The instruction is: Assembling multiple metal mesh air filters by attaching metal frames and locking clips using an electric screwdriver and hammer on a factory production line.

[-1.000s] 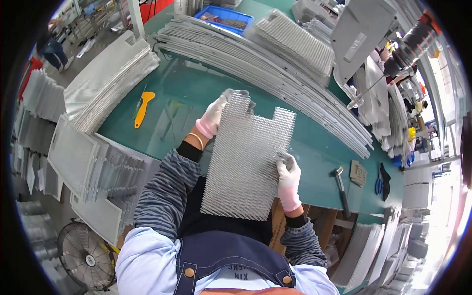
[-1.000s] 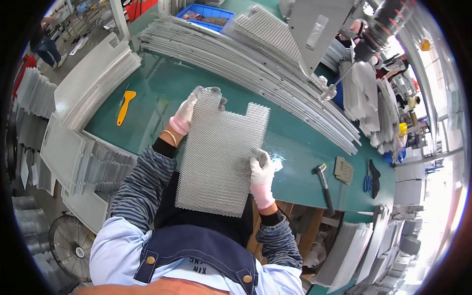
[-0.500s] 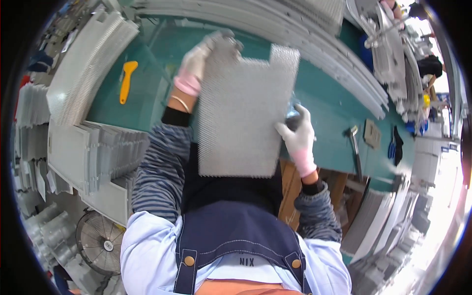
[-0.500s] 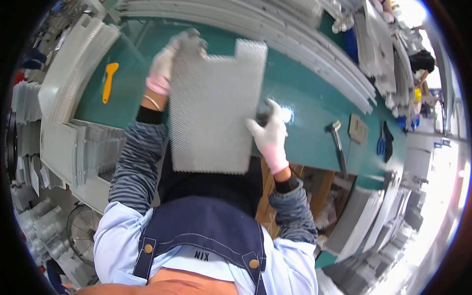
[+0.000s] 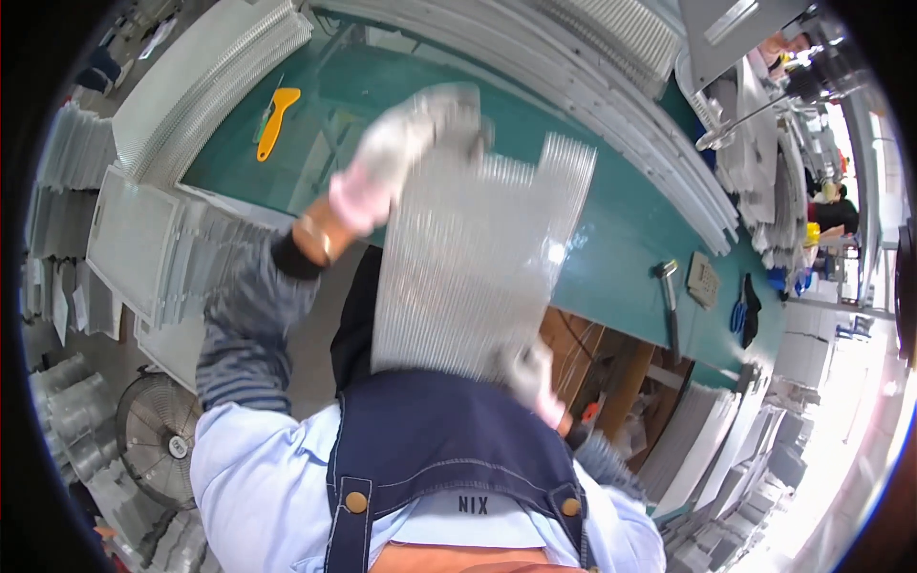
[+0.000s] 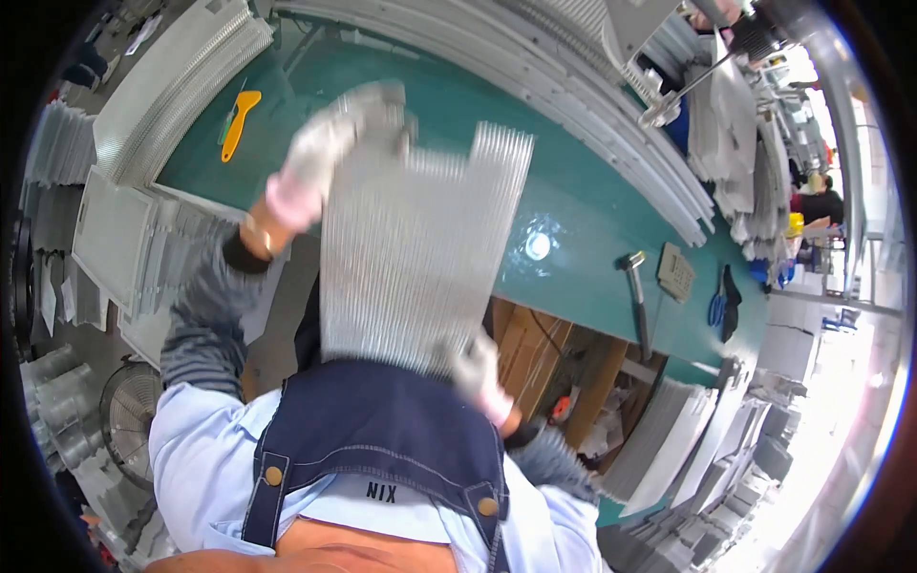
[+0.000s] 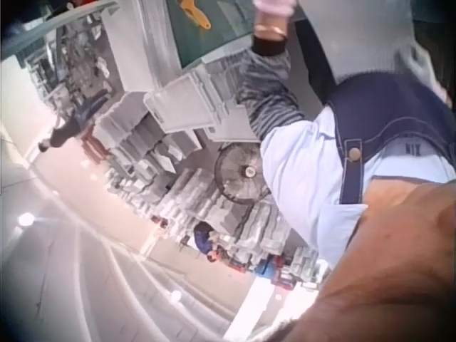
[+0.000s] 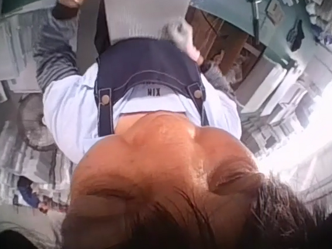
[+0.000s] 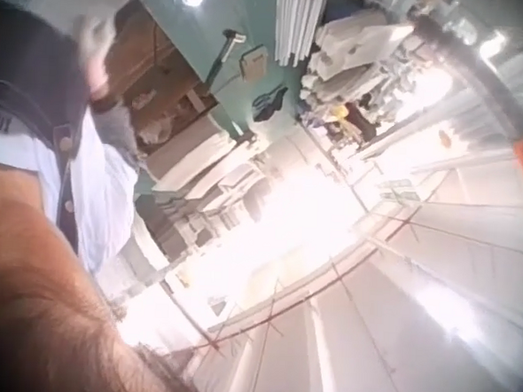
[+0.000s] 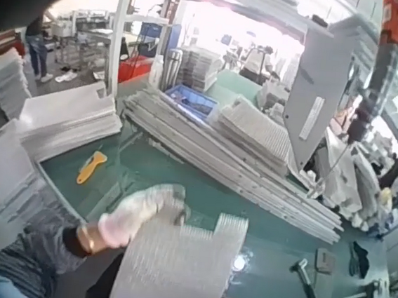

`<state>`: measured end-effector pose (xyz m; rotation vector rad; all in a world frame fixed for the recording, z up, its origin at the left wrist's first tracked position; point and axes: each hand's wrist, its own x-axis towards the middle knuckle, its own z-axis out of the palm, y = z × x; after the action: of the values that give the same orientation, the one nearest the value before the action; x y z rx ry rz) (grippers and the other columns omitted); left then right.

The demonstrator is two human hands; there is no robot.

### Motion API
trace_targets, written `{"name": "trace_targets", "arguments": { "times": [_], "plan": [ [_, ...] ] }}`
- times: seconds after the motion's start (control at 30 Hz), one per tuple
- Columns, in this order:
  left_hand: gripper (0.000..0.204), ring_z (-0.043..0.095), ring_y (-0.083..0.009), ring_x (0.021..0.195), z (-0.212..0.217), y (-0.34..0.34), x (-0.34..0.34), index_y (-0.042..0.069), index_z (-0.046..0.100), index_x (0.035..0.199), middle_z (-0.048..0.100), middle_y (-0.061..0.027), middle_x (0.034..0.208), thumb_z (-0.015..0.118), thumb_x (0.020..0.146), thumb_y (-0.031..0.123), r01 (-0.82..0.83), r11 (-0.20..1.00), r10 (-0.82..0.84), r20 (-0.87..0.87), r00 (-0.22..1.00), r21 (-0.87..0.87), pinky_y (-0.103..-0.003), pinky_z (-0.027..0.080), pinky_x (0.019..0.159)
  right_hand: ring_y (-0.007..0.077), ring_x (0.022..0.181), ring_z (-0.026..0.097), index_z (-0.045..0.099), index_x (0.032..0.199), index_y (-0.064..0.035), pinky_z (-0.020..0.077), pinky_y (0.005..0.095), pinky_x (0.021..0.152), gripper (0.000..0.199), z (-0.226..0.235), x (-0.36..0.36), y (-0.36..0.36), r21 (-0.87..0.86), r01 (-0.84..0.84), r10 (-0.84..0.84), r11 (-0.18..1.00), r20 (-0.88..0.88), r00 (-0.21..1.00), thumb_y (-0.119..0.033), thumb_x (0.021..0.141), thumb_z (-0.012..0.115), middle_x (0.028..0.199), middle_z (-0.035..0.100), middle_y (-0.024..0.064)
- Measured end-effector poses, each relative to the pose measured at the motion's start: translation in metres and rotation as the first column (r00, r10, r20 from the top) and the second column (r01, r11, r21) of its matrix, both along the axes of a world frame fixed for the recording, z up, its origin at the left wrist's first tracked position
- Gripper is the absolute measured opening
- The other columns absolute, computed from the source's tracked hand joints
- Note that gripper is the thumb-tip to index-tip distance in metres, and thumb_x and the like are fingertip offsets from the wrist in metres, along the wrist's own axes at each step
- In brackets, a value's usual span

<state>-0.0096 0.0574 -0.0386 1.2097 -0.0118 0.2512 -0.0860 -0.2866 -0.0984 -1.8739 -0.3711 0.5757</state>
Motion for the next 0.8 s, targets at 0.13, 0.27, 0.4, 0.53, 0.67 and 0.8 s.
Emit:
{"name": "trace_targets", "arguments": {
  "times": [0.13, 0.27, 0.4, 0.53, 0.67, 0.8],
  "plan": [
    [0.037, 0.063, -0.019, 0.092, 0.017, -0.037, -0.036, -0.005, 0.046, 0.132, 0.064, -0.0154, 0.107, 0.04, 0.106, 0.02, 0.209, 0.921, -0.209, 0.037, 0.977, -0.329, -0.032, 0.052, 0.085, 0.0138, 0.093, 0.063, 0.065, 0.114, 0.0022, 0.0499, 0.0307, 0.087, 0.03, 0.034, -0.008, -0.026, 0.063, -0.008, 0.039, 0.998, -0.503, 0.863, -0.004, 0.085, 0.066, 0.104, 0.069, 0.005],
    [0.038, 0.063, -0.0195, 0.096, 0.022, -0.067, -0.042, -0.008, 0.044, 0.133, 0.064, -0.0163, 0.11, 0.04, 0.105, 0.019, 0.362, 0.903, -0.333, 0.156, 0.93, -0.23, -0.033, 0.052, 0.088, 0.0124, 0.087, 0.064, 0.066, 0.108, 0.0027, 0.0534, 0.0288, 0.08, 0.022, 0.095, 0.089, 0.01, 0.39, 0.157, -0.015, 0.907, -0.343, 0.939, -0.006, 0.088, 0.063, 0.1, 0.07, 0.0071],
    [0.044, 0.063, -0.0252, 0.105, 0.032, -0.067, -0.041, -0.008, 0.039, 0.138, 0.062, -0.0199, 0.12, 0.041, 0.105, 0.021, 0.149, 0.94, -0.155, 0.006, 0.988, -0.307, -0.035, 0.051, 0.092, 0.0131, 0.082, 0.065, 0.065, 0.098, 0.002, 0.0537, 0.0286, 0.076, 0.014, 0.092, 0.107, 0.034, 0.472, 0.119, -0.075, 0.874, -0.112, 0.991, -0.008, 0.09, 0.061, 0.09, 0.071, 0.009],
    [0.031, 0.064, -0.0223, 0.105, 0.025, -0.003, -0.051, -0.004, 0.059, 0.119, 0.064, -0.0162, 0.122, 0.051, 0.099, 0.019, -0.45, 0.678, 0.362, 0.269, 0.892, 0.581, -0.034, 0.05, 0.094, 0.0097, 0.08, 0.066, 0.068, 0.097, 0.0023, 0.054, 0.0262, 0.075, 0.015, 0.073, 0.102, 0.039, 0.353, 0.103, -0.152, 0.93, 0.114, 0.982, -0.008, 0.086, 0.07, 0.087, 0.073, 0.0069],
    [0.019, 0.068, -0.0201, 0.077, 0.073, -0.082, -0.042, -0.001, 0.07, 0.093, 0.071, -0.0152, 0.092, 0.068, 0.086, 0.016, 0.006, 0.321, -0.242, 0.076, 0.967, 0.947, -0.031, 0.054, 0.072, 0.0097, 0.08, 0.067, 0.068, 0.099, 0.0006, 0.0538, 0.0258, 0.074, 0.015, 0.084, 0.093, 0.042, 0.354, 0.091, -0.15, 0.931, 0.142, 0.978, -0.008, 0.086, 0.069, 0.089, 0.073, 0.0068],
    [0.016, 0.069, -0.0253, 0.073, 0.058, -0.105, 0.02, 0.002, 0.072, 0.088, 0.07, -0.0142, 0.083, 0.072, 0.079, 0.015, 0.67, 0.355, -0.26, -0.62, 0.74, 0.652, -0.034, 0.053, 0.068, 0.014, 0.083, 0.067, 0.067, 0.099, -0.0005, 0.0526, 0.0299, 0.075, 0.015, 0.062, 0.121, 0.016, 0.247, 0.016, -0.054, 0.969, 0.148, 0.988, -0.009, 0.086, 0.065, 0.09, 0.071, 0.0097]
  ]
}}
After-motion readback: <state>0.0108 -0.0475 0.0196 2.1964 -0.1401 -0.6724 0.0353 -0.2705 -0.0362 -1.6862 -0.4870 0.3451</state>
